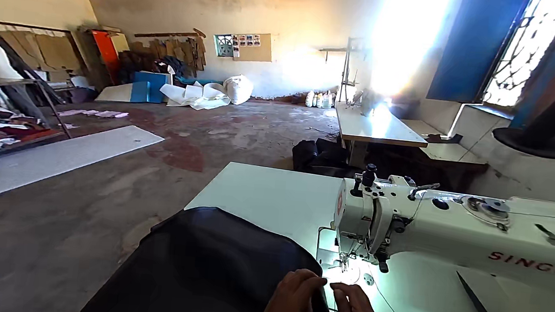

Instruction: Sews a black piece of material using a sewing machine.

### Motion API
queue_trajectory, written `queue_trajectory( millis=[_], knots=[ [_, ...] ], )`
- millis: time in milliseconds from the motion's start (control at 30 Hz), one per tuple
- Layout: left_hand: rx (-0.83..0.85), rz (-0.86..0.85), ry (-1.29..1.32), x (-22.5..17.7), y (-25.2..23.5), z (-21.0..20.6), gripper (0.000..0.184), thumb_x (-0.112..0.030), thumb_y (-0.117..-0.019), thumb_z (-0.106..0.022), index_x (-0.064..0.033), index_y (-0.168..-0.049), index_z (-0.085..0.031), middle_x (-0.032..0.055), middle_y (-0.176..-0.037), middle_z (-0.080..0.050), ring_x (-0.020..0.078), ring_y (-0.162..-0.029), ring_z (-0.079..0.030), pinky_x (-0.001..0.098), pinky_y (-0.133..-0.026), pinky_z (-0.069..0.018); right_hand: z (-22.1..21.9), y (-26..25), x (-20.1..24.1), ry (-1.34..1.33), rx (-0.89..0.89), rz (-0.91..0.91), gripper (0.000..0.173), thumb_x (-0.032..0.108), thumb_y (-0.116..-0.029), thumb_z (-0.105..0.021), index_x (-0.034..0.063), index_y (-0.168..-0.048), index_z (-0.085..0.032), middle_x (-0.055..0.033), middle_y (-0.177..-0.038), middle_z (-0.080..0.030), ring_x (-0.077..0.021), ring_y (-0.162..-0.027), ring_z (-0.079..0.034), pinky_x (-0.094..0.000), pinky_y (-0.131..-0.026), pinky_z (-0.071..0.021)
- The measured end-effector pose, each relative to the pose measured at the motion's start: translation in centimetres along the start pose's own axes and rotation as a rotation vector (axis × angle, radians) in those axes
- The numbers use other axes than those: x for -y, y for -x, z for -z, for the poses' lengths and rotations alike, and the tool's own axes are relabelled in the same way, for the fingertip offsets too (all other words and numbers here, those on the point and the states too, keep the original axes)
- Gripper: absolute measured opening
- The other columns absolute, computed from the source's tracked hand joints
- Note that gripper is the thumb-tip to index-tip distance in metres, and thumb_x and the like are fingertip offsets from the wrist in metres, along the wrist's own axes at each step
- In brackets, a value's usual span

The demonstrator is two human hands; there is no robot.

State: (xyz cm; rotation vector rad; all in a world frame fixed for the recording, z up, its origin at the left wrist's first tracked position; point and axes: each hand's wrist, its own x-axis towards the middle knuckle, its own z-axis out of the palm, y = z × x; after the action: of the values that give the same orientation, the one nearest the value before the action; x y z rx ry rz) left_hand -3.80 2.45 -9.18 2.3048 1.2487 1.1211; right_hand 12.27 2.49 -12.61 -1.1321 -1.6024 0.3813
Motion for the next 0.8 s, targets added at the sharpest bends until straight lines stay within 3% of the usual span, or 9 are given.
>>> queue_trajectory(
  millis=[100,167,300,367,433,533,600,700,800],
  knots=[
    [0.004,0.010,0.006,0.0,-0.2,-0.2,0.037,0.011,-0.0861,-0.058,0.0034,-0.119,-0.072,0.0243,-0.120,-0.069,0.0434,-0.110,-0.067,0.0582,-0.094,-0.0532,0.9,0.1,0.0,-0.019,0.220,-0.171,0.027,0.013,-0.1001,-0.059,-0.0077,-0.111,-0.073,-0.0258,-0.105,-0.071,-0.0372,-0.095,-0.070,-0.0508,-0.085,-0.0565],
    [0.009,-0.008,-0.010,0.2,-0.4,-0.4,0.039,0.011,-0.0848,-0.058,-0.0009,-0.118,-0.074,0.0212,-0.120,-0.070,0.0417,-0.108,-0.067,0.0588,-0.091,-0.0535,1.2,0.2,0.1,-0.017,0.324,-0.227,0.031,0.020,-0.0968,-0.067,-0.0047,-0.116,-0.073,-0.0248,-0.111,-0.070,-0.0332,-0.091,-0.069,-0.0474,-0.079,-0.0564],
    [0.072,-0.064,0.046,0.1,-0.8,-0.3,0.038,0.015,-0.0833,-0.058,0.0005,-0.114,-0.075,0.0225,-0.118,-0.071,0.0436,-0.112,-0.066,0.0623,-0.092,-0.0519,1.2,0.5,0.0,-0.048,0.265,-0.212,0.019,0.008,-0.0931,-0.066,-0.0039,-0.102,-0.078,-0.0216,-0.101,-0.073,-0.0285,-0.087,-0.070,-0.0426,-0.079,-0.0564],
    [0.114,-0.102,0.080,-0.1,-1.2,-0.2,0.038,0.017,-0.0824,-0.057,0.0039,-0.114,-0.073,0.0251,-0.117,-0.070,0.0448,-0.114,-0.066,0.0628,-0.096,-0.0507,1.4,0.4,-0.1,-0.114,0.240,-0.282,0.020,0.008,-0.0950,-0.064,-0.0063,-0.103,-0.075,-0.0185,-0.096,-0.071,-0.0199,-0.077,-0.064,-0.0361,-0.072,-0.0530],
    [0.149,-0.096,0.064,-0.4,-1.6,0.0,0.037,0.016,-0.0863,-0.055,0.0050,-0.118,-0.071,0.0263,-0.120,-0.069,0.0443,-0.118,-0.065,0.0624,-0.100,-0.0491,1.7,0.4,-0.3,-0.254,0.239,-0.402,0.022,0.010,-0.0992,-0.059,-0.0074,-0.108,-0.069,-0.0107,-0.093,-0.068,-0.0069,-0.065,-0.055,-0.0265,-0.062,-0.0486],
    [0.237,-0.074,-0.001,-0.3,-2.5,0.3,0.037,0.011,-0.0890,-0.053,0.0023,-0.121,-0.071,0.0248,-0.125,-0.069,0.0423,-0.122,-0.064,0.0623,-0.101,-0.0468,2.5,0.1,-0.4,-0.548,0.233,-0.554,0.014,0.009,-0.1055,-0.046,0.0018,-0.107,-0.057,0.0032,-0.091,-0.068,0.0051,-0.054,-0.048,-0.0145,-0.051,-0.0427],
    [0.380,-0.019,-0.024,-0.2,-3.2,0.9,0.037,0.006,-0.0935,-0.053,0.0012,-0.126,-0.069,0.0247,-0.132,-0.066,0.0414,-0.130,-0.058,0.0615,-0.110,-0.0394,3.3,-0.2,-0.1,-0.637,0.199,-0.590,0.015,0.008,-0.1065,-0.041,0.0051,-0.105,-0.055,0.0058,-0.086,-0.069,0.0063,-0.051,-0.047,-0.0125,-0.049,-0.0399],
    [0.551,0.009,-0.078,0.2,-4.2,1.5,0.037,-0.004,-0.0994,-0.051,-0.0006,-0.133,-0.064,0.0220,-0.139,-0.062,0.0365,-0.140,-0.051,0.0572,-0.121,-0.0262,5.2,-0.7,-0.1,-0.584,0.152,-0.558,0.017,0.007,-0.1061,-0.041,0.0024,-0.107,-0.058,0.0086,-0.076,-0.064,0.0059,-0.049,-0.045,-0.0119,-0.047,-0.0390],
    [0.585,-0.050,-0.108,0.9,-4.9,1.4,0.033,-0.007,-0.0986,-0.054,-0.0005,-0.128,-0.068,0.0222,-0.131,-0.066,0.0372,-0.133,-0.056,0.0549,-0.118,-0.0335,7.8,-1.2,-0.5,-0.359,0.159,-0.539,0.018,0.007,-0.1044,-0.048,-0.0034,-0.110,-0.062,0.0044,-0.079,-0.060,0.0027,-0.054,-0.048,-0.0157,-0.051,-0.0417]
  ],
)
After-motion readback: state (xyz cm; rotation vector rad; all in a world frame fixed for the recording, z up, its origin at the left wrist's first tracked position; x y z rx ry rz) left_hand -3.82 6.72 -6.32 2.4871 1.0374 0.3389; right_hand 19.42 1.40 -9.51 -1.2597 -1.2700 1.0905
